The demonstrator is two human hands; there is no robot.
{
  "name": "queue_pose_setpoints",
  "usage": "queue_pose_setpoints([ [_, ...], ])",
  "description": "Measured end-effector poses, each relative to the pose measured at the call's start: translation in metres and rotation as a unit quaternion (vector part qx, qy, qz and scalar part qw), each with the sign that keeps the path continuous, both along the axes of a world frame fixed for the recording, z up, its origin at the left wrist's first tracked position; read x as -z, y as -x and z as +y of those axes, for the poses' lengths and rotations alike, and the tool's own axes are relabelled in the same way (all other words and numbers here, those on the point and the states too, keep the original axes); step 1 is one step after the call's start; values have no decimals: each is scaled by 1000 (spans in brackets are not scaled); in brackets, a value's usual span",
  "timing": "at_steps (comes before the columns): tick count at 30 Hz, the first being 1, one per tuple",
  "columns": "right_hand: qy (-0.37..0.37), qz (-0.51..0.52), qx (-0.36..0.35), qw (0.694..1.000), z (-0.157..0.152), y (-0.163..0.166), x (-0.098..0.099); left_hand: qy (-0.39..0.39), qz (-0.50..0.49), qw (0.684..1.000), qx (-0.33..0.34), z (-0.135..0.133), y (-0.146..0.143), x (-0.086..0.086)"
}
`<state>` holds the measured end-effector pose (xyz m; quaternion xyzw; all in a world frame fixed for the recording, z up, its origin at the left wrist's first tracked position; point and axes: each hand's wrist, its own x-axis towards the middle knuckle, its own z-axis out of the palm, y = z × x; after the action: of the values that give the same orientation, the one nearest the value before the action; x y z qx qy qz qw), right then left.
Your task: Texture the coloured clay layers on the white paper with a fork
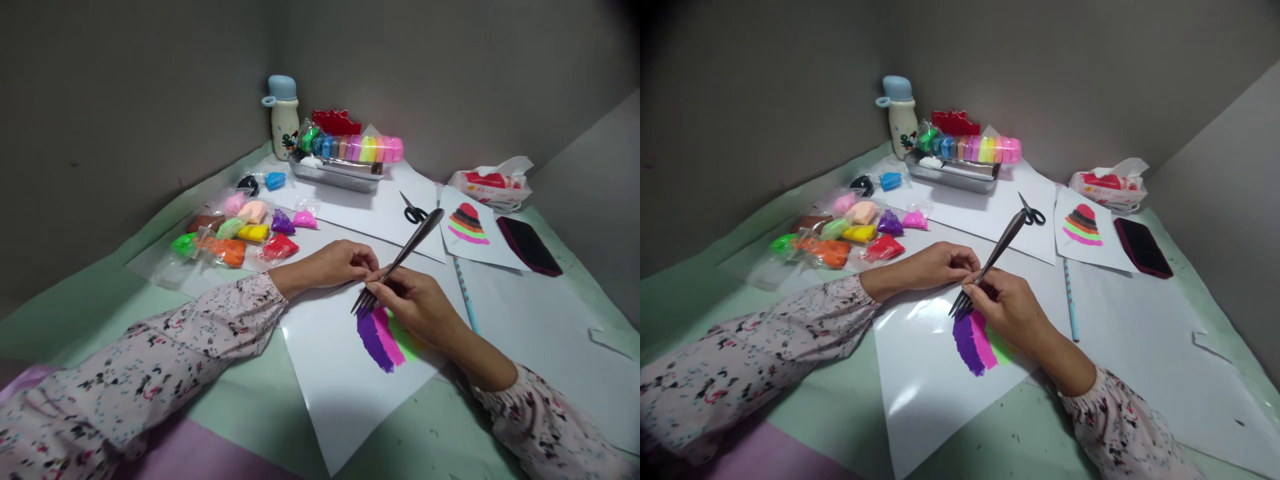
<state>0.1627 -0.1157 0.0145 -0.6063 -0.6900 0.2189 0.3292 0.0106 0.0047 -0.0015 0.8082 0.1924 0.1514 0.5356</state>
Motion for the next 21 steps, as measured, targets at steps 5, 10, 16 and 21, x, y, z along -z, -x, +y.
queue_pose_setpoints([
  [5, 7, 26, 11, 1000, -2, -1, -2, -19, 3, 1000, 0, 0, 0, 0],
  [10, 27, 10, -28, 999, -4, 3, -1, -10, 1, 1000, -2, 0, -1, 1],
  [16, 13, -10, -27, 999, -2, 5, 0, -3, -2, 1000, 0, 0, 0, 0],
  [21, 1, -1, -9, 1000, 1, 2, 0, -7, -7, 1000, -2, -1, -1, 2],
])
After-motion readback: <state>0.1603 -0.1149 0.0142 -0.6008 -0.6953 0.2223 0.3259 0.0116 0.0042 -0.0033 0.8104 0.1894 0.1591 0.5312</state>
